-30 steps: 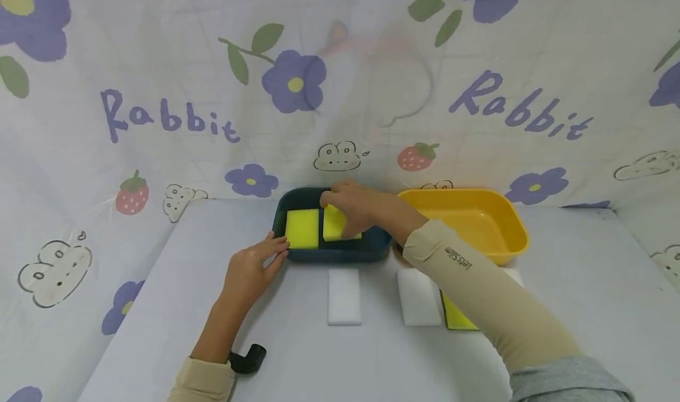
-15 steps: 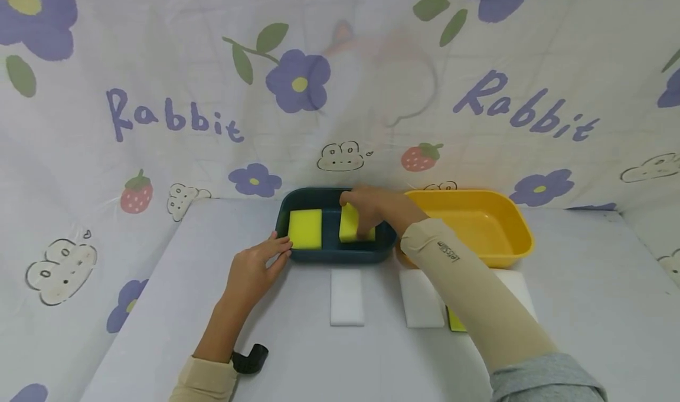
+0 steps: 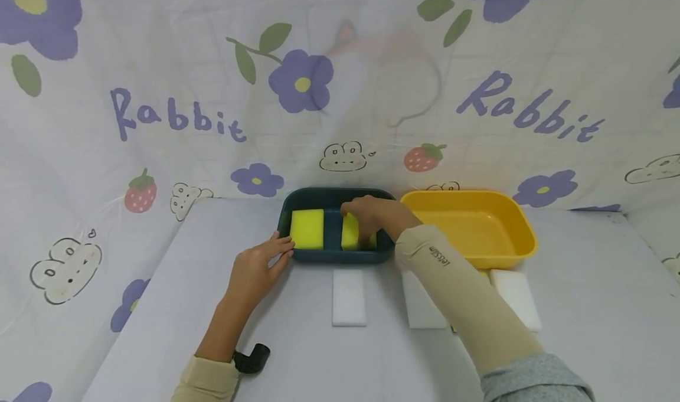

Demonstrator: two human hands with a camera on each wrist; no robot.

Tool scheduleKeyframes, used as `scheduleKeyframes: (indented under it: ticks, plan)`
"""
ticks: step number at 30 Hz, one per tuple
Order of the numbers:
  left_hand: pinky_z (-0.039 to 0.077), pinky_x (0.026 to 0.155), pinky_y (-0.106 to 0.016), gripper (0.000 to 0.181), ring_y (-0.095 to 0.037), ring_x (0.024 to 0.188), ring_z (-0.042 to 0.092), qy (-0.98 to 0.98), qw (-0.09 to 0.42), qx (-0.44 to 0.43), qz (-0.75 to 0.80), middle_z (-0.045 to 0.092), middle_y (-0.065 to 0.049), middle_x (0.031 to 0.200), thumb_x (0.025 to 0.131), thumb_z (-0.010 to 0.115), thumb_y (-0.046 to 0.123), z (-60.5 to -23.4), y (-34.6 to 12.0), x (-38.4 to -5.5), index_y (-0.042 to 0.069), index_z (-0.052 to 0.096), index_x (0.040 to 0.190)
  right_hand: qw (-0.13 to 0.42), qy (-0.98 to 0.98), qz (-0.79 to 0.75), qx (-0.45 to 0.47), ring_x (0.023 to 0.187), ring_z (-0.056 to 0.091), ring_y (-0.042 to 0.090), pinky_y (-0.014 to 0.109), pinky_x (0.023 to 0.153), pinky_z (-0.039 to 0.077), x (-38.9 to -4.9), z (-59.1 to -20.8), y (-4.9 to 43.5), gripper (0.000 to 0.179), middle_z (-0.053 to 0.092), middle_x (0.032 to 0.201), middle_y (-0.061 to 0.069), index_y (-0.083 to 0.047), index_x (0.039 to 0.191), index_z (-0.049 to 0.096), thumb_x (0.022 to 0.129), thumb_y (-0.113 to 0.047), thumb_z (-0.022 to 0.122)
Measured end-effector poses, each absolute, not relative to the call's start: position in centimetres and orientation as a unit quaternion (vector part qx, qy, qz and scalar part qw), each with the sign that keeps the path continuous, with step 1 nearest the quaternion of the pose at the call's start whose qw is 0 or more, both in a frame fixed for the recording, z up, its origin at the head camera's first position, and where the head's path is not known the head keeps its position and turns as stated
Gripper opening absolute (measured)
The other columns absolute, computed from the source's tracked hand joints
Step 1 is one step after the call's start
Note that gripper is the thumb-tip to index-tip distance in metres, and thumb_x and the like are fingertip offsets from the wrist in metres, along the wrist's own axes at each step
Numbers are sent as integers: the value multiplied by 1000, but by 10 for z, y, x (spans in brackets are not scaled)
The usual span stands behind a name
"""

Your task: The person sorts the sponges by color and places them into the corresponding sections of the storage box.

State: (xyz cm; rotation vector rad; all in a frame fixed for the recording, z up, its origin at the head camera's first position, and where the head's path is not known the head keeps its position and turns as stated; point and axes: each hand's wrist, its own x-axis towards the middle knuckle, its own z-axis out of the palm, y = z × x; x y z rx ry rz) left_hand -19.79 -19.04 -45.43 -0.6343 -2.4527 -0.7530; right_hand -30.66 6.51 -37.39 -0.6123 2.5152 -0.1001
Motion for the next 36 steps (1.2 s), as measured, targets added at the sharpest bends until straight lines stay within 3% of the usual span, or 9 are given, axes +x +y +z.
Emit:
scheduleKeyframes:
  ticks: [10, 24, 36]
  plan:
    - [57, 86, -44, 28, -30, 112, 66, -898, 252, -235, -275, 73, -12, 112, 83, 82, 3, -452, -190, -196, -1, 76, 110, 283, 928, -57, -234, 126, 43, 27, 50, 113, 35, -304, -377, 62, 76, 40, 154, 8, -24, 150, 45, 85, -29, 83]
    - [57, 87, -44, 28, -29, 113, 66, -902, 245, -227, -273, 73, -11, 113, 83, 81, 3, -452, -191, -195, 0, 76, 111, 261, 926, -68, -263, 130, 42, 25, 46, 115, 32, -303, -384, 49, 72, 42, 154, 7, -23, 150, 47, 87, -26, 82]
    - [57, 87, -42, 27, -29, 113, 66, -898, 246, -234, -278, 73, -10, 113, 84, 81, 3, -453, -190, -197, 1, 76, 111, 236, 930, -56, -276, 115, 50, 23, 41, 108, 41, -298, -385, 40, 69, 53, 141, 8, -18, 148, 46, 89, -30, 79]
